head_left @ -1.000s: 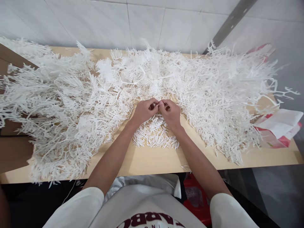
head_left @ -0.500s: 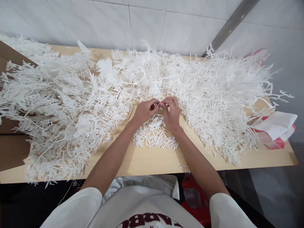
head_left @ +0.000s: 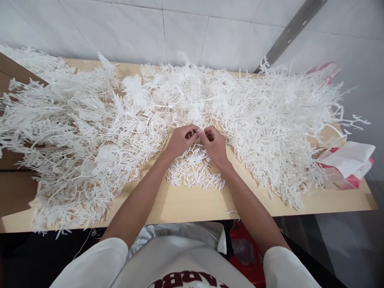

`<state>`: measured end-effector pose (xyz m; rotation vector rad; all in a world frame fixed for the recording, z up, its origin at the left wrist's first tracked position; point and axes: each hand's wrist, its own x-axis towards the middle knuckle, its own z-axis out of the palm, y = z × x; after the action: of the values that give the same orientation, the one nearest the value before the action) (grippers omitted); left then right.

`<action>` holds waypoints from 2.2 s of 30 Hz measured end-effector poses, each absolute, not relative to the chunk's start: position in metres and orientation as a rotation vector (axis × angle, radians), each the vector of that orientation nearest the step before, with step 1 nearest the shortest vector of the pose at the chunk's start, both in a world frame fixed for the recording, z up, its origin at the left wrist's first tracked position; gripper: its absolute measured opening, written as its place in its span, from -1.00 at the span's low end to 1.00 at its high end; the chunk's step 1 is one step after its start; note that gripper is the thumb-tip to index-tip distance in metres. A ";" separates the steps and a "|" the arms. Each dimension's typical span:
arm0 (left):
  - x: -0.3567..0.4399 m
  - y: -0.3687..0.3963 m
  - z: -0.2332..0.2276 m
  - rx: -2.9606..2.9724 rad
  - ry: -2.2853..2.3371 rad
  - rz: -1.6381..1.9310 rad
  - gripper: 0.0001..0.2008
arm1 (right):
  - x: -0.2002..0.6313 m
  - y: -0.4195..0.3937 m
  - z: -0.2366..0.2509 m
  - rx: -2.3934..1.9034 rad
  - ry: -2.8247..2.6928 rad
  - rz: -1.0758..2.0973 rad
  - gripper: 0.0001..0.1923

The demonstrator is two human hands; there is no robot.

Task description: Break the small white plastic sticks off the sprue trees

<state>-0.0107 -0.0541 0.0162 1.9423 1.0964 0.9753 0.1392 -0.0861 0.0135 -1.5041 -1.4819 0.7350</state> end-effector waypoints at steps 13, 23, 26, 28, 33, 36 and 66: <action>-0.009 -0.053 0.011 2.089 1.064 1.040 -0.86 | 0.143 -0.087 0.009 -1.520 -1.597 0.591 -0.72; -0.008 -0.052 0.006 2.082 1.135 1.004 -0.88 | 0.144 -0.085 0.006 -1.489 -1.750 0.440 -0.67; -0.006 -0.052 0.007 2.025 1.143 0.948 -0.88 | 0.145 -0.086 0.004 -1.466 -1.787 0.367 -0.67; -0.006 -0.052 0.006 1.998 1.143 0.930 -0.88 | 0.145 -0.086 0.004 -1.459 -1.783 0.357 -0.67; -0.005 -0.052 0.003 2.082 1.144 0.945 -0.89 | 0.144 -0.086 0.005 -1.472 -1.746 0.420 -0.68; -0.007 -0.052 0.003 2.129 1.101 0.986 -0.90 | 0.141 -0.087 0.007 -1.521 -1.665 0.487 -0.66; -0.002 -0.056 0.004 1.896 1.094 0.974 -0.86 | 0.144 -0.088 0.001 -1.452 -1.813 0.172 -0.64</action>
<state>-0.0018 -0.0564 0.0040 1.8959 1.0943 0.9737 0.1440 -0.0879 0.0009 -1.4523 -1.8126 0.1724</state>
